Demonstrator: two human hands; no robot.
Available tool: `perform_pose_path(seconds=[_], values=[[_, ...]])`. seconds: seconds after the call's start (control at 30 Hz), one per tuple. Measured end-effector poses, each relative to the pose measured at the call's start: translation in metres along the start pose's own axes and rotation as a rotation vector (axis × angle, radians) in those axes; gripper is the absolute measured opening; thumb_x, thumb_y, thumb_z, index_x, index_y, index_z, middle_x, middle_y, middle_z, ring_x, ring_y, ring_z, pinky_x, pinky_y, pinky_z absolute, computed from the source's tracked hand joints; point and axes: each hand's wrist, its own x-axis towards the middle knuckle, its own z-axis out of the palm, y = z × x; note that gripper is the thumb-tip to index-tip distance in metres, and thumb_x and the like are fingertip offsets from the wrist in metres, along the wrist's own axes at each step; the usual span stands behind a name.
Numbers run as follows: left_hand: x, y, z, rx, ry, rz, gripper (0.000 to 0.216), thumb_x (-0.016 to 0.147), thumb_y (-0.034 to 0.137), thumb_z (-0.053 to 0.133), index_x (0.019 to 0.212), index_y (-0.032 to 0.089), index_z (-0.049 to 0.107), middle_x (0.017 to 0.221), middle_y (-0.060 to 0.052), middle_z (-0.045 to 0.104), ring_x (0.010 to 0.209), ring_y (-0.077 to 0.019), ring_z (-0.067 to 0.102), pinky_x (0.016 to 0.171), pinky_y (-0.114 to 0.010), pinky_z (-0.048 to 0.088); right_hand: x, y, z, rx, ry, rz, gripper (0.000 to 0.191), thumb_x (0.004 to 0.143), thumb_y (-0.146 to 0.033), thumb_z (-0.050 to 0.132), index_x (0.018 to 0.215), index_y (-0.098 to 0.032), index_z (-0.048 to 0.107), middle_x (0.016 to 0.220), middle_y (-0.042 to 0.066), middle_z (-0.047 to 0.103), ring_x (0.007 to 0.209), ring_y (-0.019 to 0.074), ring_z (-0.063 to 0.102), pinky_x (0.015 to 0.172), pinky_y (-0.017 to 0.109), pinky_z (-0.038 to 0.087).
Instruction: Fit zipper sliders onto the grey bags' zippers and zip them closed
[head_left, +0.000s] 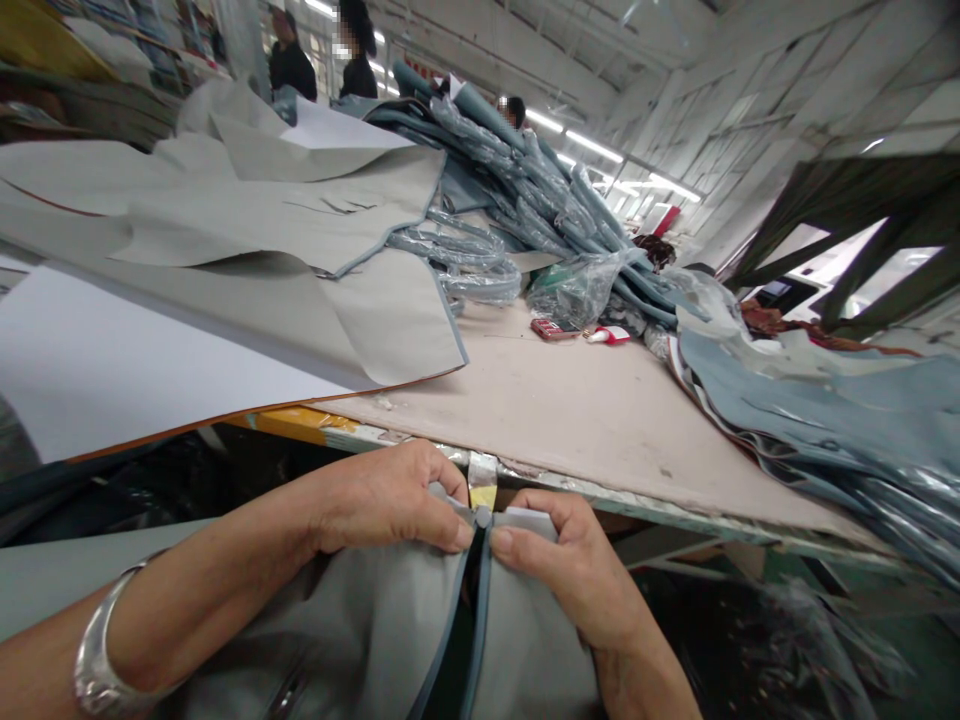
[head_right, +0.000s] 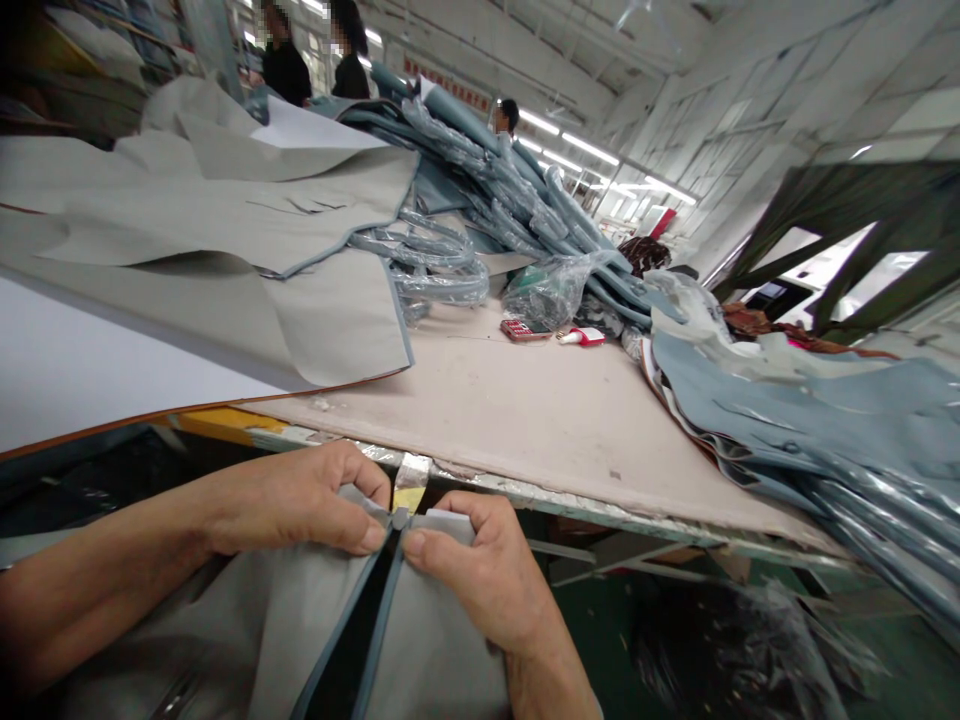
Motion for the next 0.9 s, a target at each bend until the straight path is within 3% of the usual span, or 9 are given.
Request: perform_pose_path(seconds=[0.9], values=[[0.0005, 0.0074, 0.0041, -0.052, 0.055, 0.001, 0.028, 0.056, 0.040, 0.070, 0.067, 0.015, 0.066, 0.054, 0.004, 0.048, 0.053, -0.0094, 0.035, 0.052, -0.024, 0.021, 0.0035, -0.0003, 0.0023, 0.090, 0.024, -0.033, 0.030, 0.072, -0.037, 0.082, 0.070, -0.013, 0.063, 0.058, -0.003, 0.049, 0.051, 0.0073, 0.035, 0.048, 0.018, 0.029]])
